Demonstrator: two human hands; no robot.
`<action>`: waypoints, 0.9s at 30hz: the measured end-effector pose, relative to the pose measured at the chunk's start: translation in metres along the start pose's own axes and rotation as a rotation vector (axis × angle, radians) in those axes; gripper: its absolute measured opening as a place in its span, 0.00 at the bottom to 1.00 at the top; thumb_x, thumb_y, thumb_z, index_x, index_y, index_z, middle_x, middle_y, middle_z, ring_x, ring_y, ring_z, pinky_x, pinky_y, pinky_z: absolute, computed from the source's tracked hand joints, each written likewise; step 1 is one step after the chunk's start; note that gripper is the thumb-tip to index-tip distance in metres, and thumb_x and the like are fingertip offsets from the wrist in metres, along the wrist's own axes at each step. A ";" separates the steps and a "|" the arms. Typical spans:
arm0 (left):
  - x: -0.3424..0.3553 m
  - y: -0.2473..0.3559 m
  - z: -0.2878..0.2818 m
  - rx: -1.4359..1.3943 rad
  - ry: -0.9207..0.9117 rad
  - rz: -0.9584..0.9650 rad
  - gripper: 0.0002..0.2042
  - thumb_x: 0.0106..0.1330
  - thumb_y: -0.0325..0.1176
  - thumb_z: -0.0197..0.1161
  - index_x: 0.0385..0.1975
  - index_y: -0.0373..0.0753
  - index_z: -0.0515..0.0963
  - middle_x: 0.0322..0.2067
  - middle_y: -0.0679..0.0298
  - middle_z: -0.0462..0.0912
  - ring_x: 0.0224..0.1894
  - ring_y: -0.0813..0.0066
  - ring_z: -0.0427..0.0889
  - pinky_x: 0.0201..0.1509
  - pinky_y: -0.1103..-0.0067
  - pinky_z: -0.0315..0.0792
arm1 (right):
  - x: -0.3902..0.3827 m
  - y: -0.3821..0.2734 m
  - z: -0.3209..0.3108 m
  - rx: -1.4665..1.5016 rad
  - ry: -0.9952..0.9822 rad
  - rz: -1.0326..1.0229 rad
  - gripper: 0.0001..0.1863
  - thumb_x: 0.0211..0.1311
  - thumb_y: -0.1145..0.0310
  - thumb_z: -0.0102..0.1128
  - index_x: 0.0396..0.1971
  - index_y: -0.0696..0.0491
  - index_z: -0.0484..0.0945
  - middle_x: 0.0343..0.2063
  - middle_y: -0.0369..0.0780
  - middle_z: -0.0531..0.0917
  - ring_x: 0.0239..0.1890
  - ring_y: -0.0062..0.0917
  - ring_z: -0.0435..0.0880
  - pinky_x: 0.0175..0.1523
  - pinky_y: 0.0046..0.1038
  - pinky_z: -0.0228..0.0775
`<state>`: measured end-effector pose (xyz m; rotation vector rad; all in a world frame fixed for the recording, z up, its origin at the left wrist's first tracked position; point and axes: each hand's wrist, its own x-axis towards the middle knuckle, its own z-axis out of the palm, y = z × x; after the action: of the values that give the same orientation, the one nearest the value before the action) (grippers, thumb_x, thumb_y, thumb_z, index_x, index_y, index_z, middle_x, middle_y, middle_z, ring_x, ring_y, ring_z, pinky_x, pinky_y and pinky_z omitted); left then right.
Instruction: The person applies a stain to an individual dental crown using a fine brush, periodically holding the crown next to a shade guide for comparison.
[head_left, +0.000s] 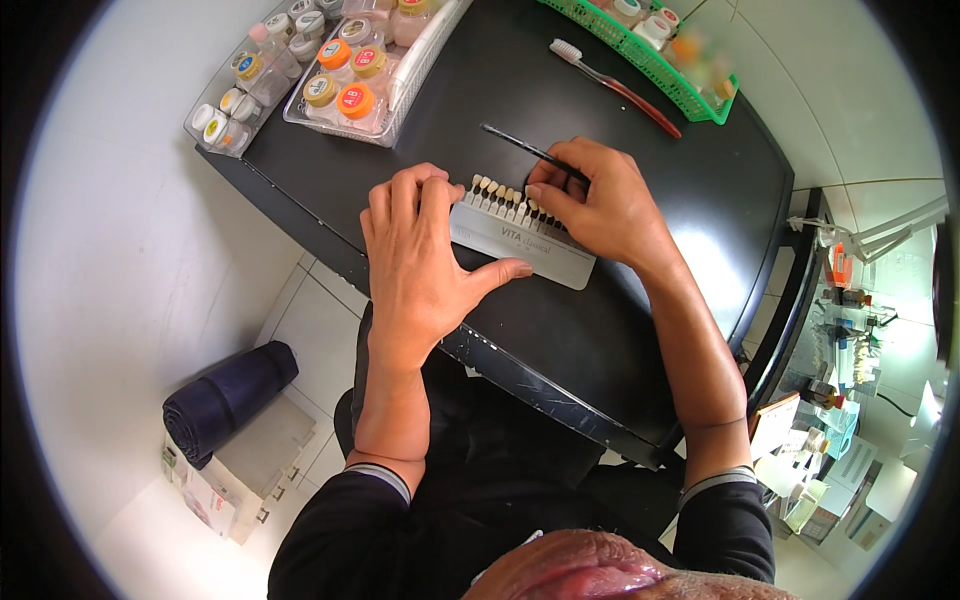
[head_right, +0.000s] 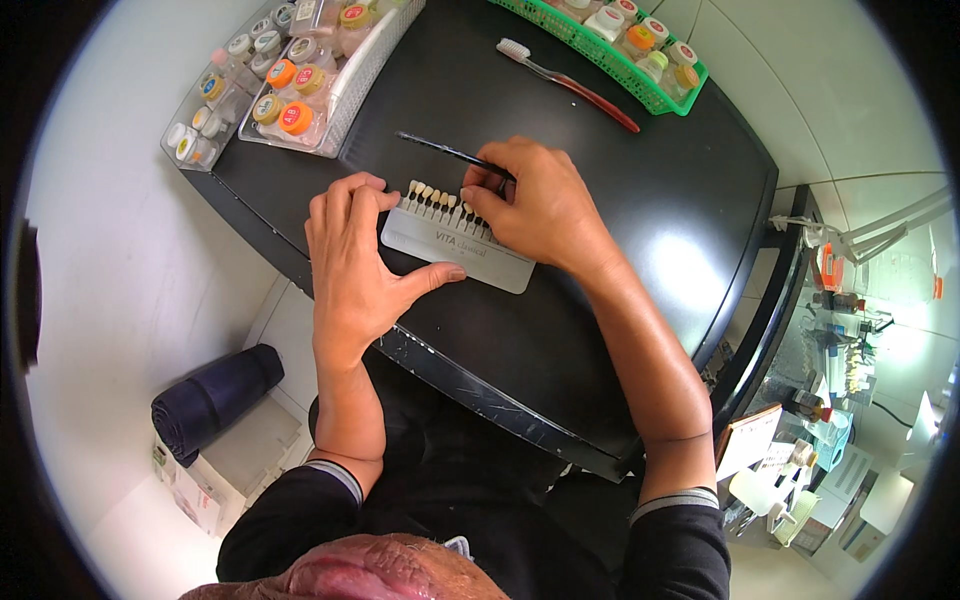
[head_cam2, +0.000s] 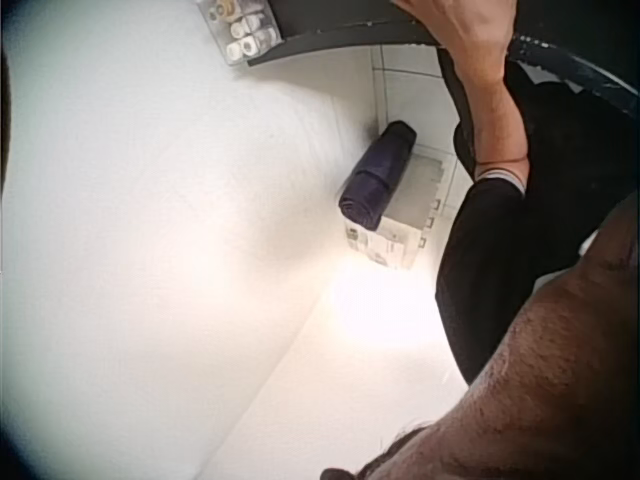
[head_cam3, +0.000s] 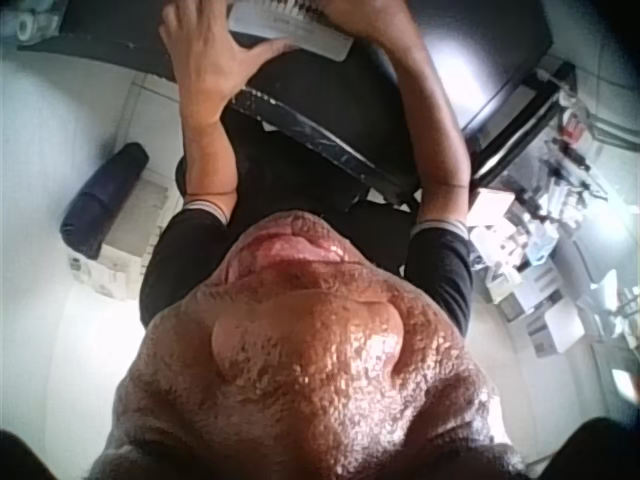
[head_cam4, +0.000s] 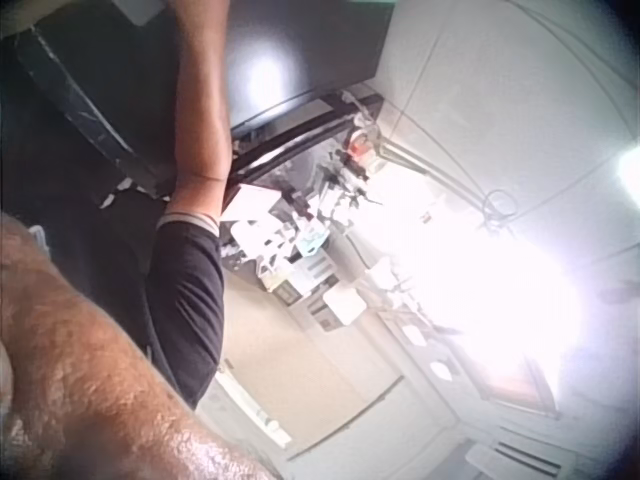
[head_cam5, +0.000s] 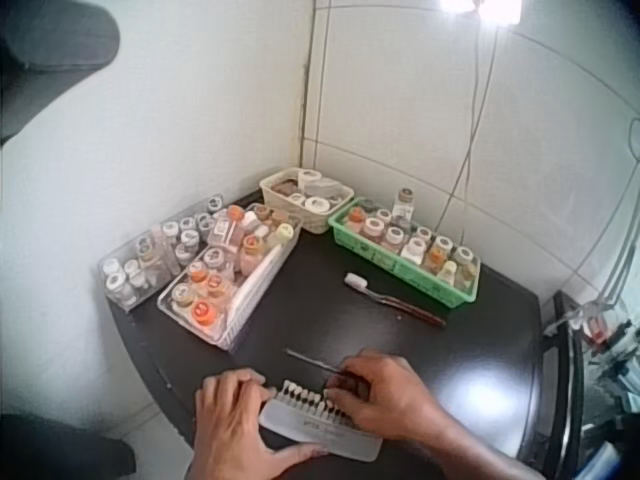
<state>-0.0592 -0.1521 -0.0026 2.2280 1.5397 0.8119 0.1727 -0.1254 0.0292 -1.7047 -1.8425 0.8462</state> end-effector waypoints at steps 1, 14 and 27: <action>0.000 0.000 0.000 0.004 0.001 0.002 0.45 0.39 0.55 0.94 0.55 0.34 0.82 0.62 0.58 0.77 0.63 0.52 0.74 0.70 0.58 0.69 | 0.000 0.000 0.001 0.000 0.000 0.000 0.10 0.65 0.67 0.74 0.40 0.58 0.91 0.33 0.45 0.88 0.33 0.36 0.88 0.43 0.41 0.81; 0.000 0.001 0.001 -0.013 0.005 -0.009 0.44 0.40 0.53 0.95 0.55 0.35 0.82 0.62 0.58 0.77 0.64 0.52 0.74 0.70 0.58 0.69 | -0.003 0.000 0.007 -0.117 0.017 -0.035 0.10 0.61 0.63 0.74 0.38 0.52 0.92 0.34 0.45 0.86 0.37 0.44 0.89 0.43 0.47 0.79; 0.000 -0.001 0.003 -0.029 0.025 -0.012 0.46 0.39 0.50 0.95 0.57 0.38 0.76 0.59 0.57 0.79 0.61 0.51 0.75 0.68 0.59 0.69 | -0.002 0.000 -0.009 0.040 -0.106 -0.020 0.12 0.64 0.69 0.73 0.43 0.61 0.91 0.35 0.42 0.87 0.31 0.24 0.81 0.41 0.31 0.76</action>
<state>-0.0578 -0.1514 -0.0056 2.1939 1.5421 0.8561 0.1793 -0.1262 0.0350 -1.6431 -1.8949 0.9752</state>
